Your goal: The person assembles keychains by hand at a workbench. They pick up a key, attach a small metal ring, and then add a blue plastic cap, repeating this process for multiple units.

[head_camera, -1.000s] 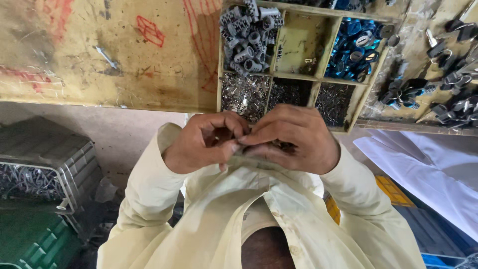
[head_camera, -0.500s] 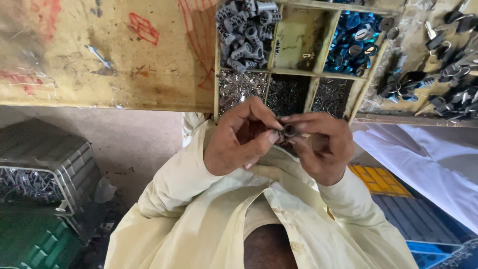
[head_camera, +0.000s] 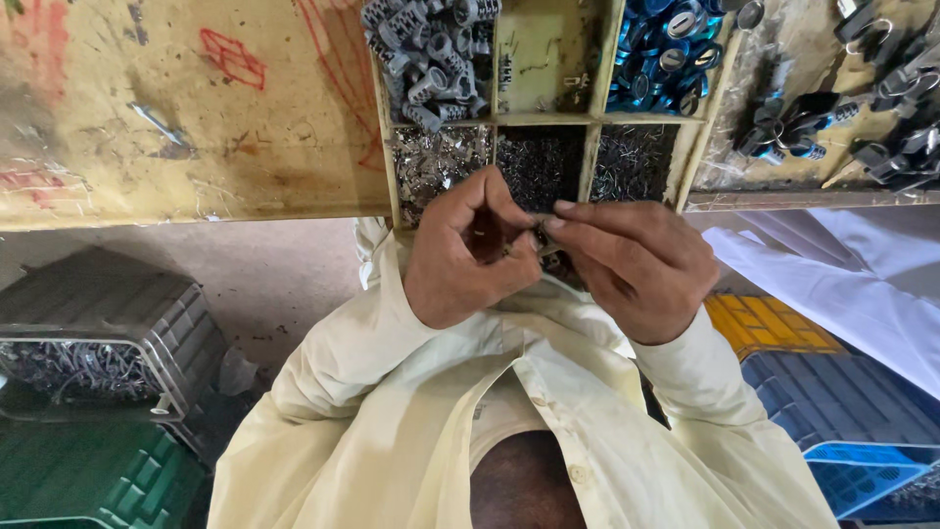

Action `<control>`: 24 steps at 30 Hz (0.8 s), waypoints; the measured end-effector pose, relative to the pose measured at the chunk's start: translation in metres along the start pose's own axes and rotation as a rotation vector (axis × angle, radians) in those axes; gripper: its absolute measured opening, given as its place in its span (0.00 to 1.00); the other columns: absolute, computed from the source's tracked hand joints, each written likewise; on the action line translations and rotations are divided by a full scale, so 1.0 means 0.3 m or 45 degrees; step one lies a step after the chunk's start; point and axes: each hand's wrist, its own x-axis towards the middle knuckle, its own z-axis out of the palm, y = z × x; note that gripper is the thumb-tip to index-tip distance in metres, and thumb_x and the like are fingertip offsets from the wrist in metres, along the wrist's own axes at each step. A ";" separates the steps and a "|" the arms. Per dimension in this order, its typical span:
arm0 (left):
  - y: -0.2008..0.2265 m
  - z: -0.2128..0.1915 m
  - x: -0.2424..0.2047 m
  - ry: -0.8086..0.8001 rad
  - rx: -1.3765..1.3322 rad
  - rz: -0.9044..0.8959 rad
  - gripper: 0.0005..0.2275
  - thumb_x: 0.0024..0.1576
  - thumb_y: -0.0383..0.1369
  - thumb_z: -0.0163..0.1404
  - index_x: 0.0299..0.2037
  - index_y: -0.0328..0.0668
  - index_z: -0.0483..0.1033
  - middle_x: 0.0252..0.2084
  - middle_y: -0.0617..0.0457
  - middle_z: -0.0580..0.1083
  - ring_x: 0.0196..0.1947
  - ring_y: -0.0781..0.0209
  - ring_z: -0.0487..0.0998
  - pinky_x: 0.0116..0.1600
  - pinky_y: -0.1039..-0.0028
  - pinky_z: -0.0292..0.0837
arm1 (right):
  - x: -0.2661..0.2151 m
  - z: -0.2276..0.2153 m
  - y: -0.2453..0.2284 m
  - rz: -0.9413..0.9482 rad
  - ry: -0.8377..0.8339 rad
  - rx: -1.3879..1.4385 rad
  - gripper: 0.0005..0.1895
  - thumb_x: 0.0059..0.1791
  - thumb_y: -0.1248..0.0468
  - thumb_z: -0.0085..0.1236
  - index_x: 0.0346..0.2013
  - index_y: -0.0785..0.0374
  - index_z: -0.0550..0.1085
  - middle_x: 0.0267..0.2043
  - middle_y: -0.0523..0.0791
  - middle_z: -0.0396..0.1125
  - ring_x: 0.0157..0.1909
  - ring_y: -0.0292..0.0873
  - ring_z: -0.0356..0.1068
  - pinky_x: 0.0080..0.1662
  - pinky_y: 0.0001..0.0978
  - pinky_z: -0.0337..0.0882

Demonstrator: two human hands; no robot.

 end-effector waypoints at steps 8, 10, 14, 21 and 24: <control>0.097 0.087 -0.039 0.080 0.973 0.638 0.15 0.55 0.23 0.61 0.52 0.38 0.76 0.47 0.46 0.71 0.44 0.61 0.75 0.48 0.72 0.74 | -0.050 0.011 0.008 0.154 0.175 -0.098 0.21 0.39 0.70 0.75 0.43 0.66 0.74 0.41 0.50 0.72 0.38 0.46 0.74 0.38 0.35 0.72; 0.080 0.072 -0.026 -0.009 0.733 0.483 0.13 0.56 0.24 0.63 0.51 0.45 0.80 0.49 0.49 0.70 0.44 0.65 0.74 0.51 0.71 0.75 | -0.064 0.010 0.033 -0.012 0.178 0.000 0.23 0.37 0.68 0.77 0.41 0.66 0.73 0.39 0.49 0.70 0.35 0.45 0.72 0.34 0.35 0.71; 0.015 0.008 0.004 -0.447 -0.699 -0.154 0.14 0.64 0.23 0.54 0.59 0.40 0.73 0.64 0.49 0.69 0.64 0.61 0.73 0.69 0.68 0.71 | -0.004 -0.023 0.057 -0.397 0.064 0.147 0.18 0.43 0.69 0.80 0.40 0.61 0.76 0.40 0.45 0.70 0.36 0.40 0.73 0.35 0.32 0.72; -0.019 -0.006 -0.009 -0.068 0.039 0.340 0.11 0.64 0.16 0.54 0.55 0.33 0.75 0.60 0.45 0.69 0.64 0.57 0.75 0.71 0.69 0.74 | 0.203 -0.121 0.112 -0.049 -0.051 -0.588 0.09 0.47 0.68 0.76 0.40 0.61 0.82 0.42 0.45 0.73 0.41 0.44 0.73 0.40 0.36 0.74; 0.005 0.017 0.003 -0.090 0.207 0.408 0.13 0.61 0.17 0.56 0.55 0.33 0.76 0.59 0.46 0.69 0.63 0.58 0.76 0.68 0.70 0.76 | 0.193 -0.115 0.127 0.065 -0.027 -0.663 0.08 0.48 0.70 0.74 0.39 0.63 0.82 0.41 0.46 0.73 0.42 0.46 0.73 0.41 0.36 0.74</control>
